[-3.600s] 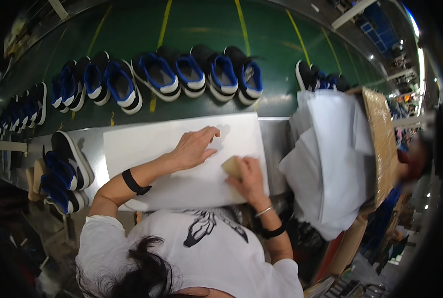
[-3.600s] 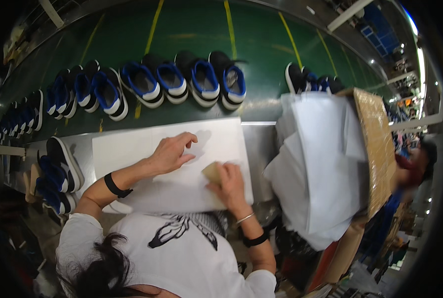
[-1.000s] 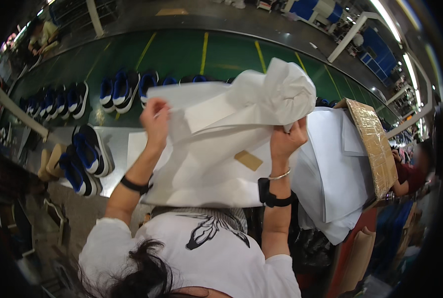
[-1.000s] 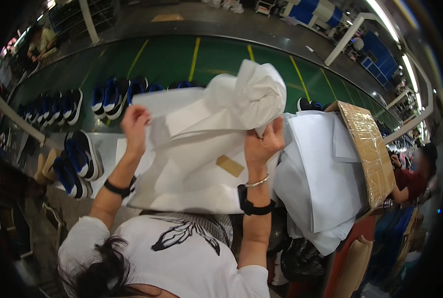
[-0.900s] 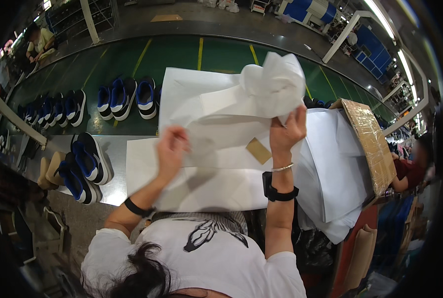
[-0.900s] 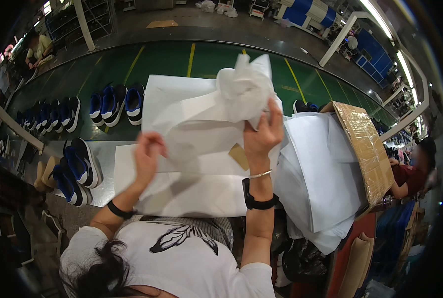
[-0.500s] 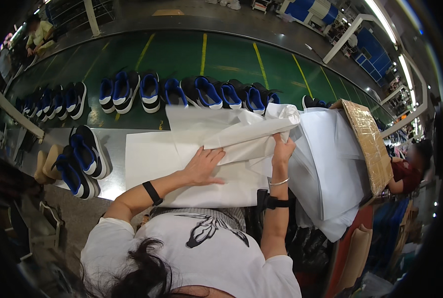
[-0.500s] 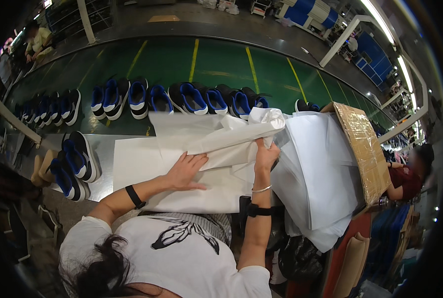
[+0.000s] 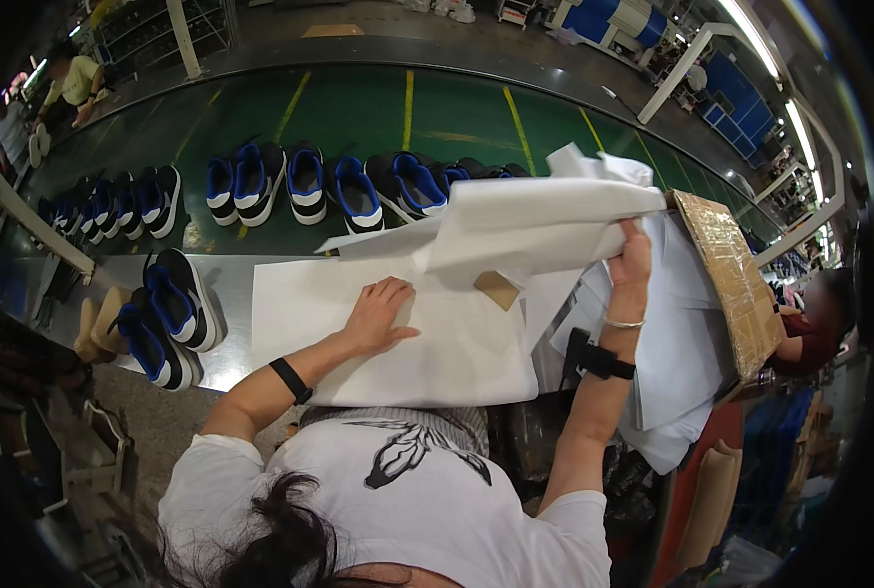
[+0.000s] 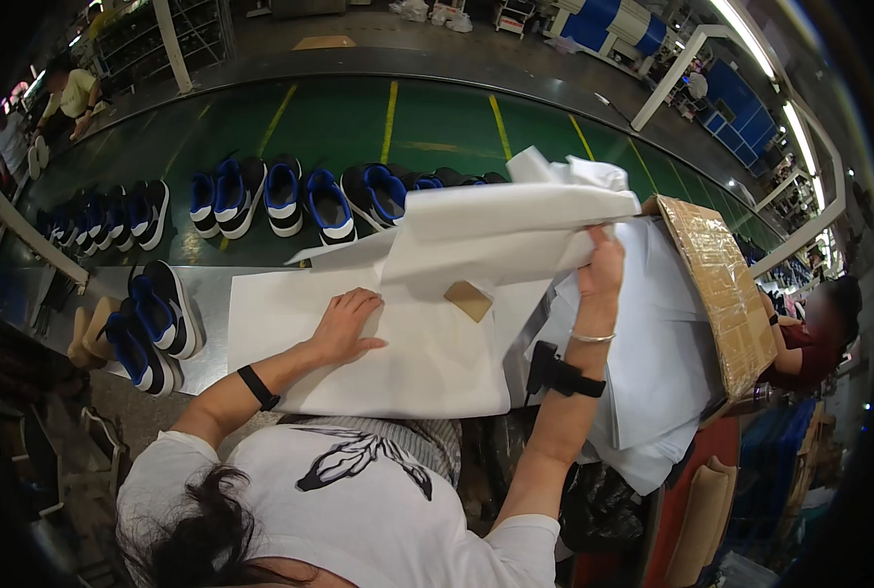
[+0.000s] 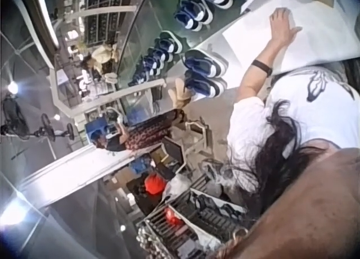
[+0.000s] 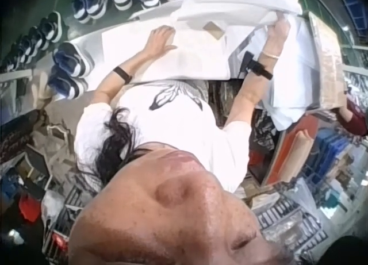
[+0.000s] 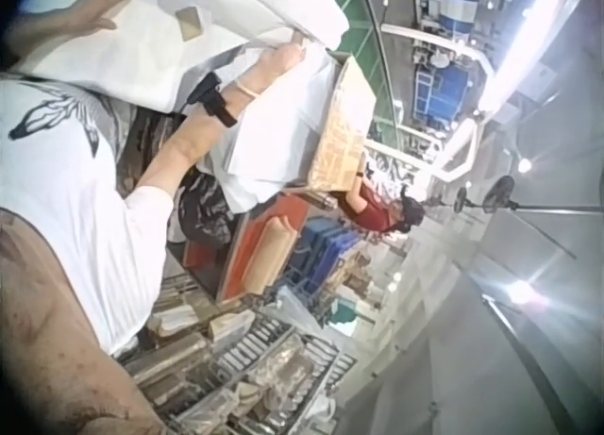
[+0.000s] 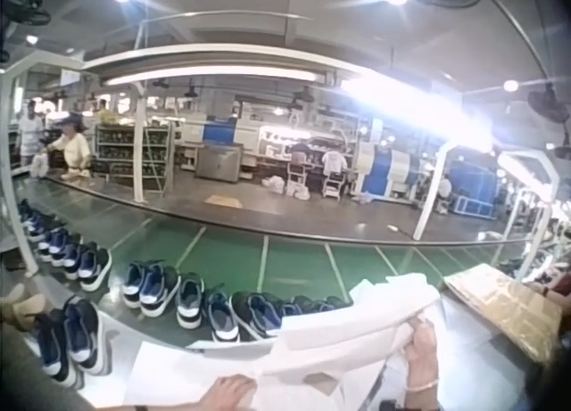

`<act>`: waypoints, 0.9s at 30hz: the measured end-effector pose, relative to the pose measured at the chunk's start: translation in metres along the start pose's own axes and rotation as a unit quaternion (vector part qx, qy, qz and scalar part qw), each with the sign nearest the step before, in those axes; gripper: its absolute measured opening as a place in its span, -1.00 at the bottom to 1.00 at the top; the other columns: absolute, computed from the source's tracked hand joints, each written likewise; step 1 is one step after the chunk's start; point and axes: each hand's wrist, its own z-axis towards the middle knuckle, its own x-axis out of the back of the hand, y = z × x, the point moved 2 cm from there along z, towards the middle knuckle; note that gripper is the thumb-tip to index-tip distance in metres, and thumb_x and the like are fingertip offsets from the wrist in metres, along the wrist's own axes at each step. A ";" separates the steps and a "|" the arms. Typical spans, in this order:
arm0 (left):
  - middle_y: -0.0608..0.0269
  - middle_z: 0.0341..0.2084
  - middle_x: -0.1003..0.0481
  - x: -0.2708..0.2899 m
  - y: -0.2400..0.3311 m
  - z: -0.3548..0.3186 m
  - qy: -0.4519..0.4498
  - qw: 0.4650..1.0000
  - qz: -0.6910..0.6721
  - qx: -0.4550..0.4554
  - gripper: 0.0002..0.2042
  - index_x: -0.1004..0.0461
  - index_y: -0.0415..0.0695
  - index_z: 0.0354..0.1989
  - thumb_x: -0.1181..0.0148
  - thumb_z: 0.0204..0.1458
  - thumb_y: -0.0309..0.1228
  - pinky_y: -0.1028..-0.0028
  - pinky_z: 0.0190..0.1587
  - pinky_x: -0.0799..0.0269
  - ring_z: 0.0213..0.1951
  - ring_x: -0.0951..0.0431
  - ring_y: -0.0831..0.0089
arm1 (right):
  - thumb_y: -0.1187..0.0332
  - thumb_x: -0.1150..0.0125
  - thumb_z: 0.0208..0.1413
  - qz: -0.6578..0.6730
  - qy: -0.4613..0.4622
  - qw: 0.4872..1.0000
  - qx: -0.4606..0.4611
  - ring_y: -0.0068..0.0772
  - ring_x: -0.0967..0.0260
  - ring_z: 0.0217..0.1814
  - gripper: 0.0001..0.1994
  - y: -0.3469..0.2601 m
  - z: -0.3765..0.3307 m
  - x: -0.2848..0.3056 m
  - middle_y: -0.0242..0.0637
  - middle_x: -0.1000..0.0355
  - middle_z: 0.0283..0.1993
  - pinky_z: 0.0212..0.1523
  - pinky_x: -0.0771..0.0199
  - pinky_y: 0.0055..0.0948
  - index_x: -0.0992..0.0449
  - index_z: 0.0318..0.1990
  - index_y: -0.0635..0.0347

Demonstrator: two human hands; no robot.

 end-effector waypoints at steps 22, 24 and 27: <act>0.17 -0.44 -0.46 0.100 -0.024 -0.075 -0.487 0.865 0.104 -0.058 -0.89 -0.44 -0.14 -0.38 -0.20 -0.05 -0.42 0.23 -0.22 -0.35 -0.32 -0.46 0.17 | 0.42 -0.20 0.11 0.024 0.121 0.986 0.112 -0.24 -0.44 -0.04 -0.66 -0.012 0.023 0.017 -0.14 -0.44 -0.01 -0.06 -0.48 -0.34 -0.42 0.02 0.40; 0.18 -0.45 -0.47 0.127 0.004 -0.052 -0.416 0.908 -0.010 -0.056 -0.87 -0.45 -0.16 -0.35 -0.22 -0.04 -0.40 0.28 -0.25 -0.38 -0.34 -0.48 0.21 | 0.45 -0.23 0.08 -0.002 0.163 0.965 0.204 -0.24 -0.46 -0.07 -0.70 -0.006 0.016 -0.006 -0.14 -0.47 -0.05 -0.08 -0.47 -0.31 -0.48 -0.04 0.40; 0.21 -0.36 -0.48 0.142 0.051 0.015 -0.101 0.954 -0.280 -0.041 -0.79 -0.46 -0.19 -0.21 -0.22 -0.02 -0.41 0.39 -0.19 -0.45 -0.26 -0.51 0.37 | 0.46 -0.28 -0.02 -0.241 0.215 0.893 0.313 -0.22 -0.47 -0.08 -0.69 -0.015 -0.028 -0.072 -0.10 -0.49 -0.07 -0.11 -0.45 -0.30 -0.52 -0.09 0.37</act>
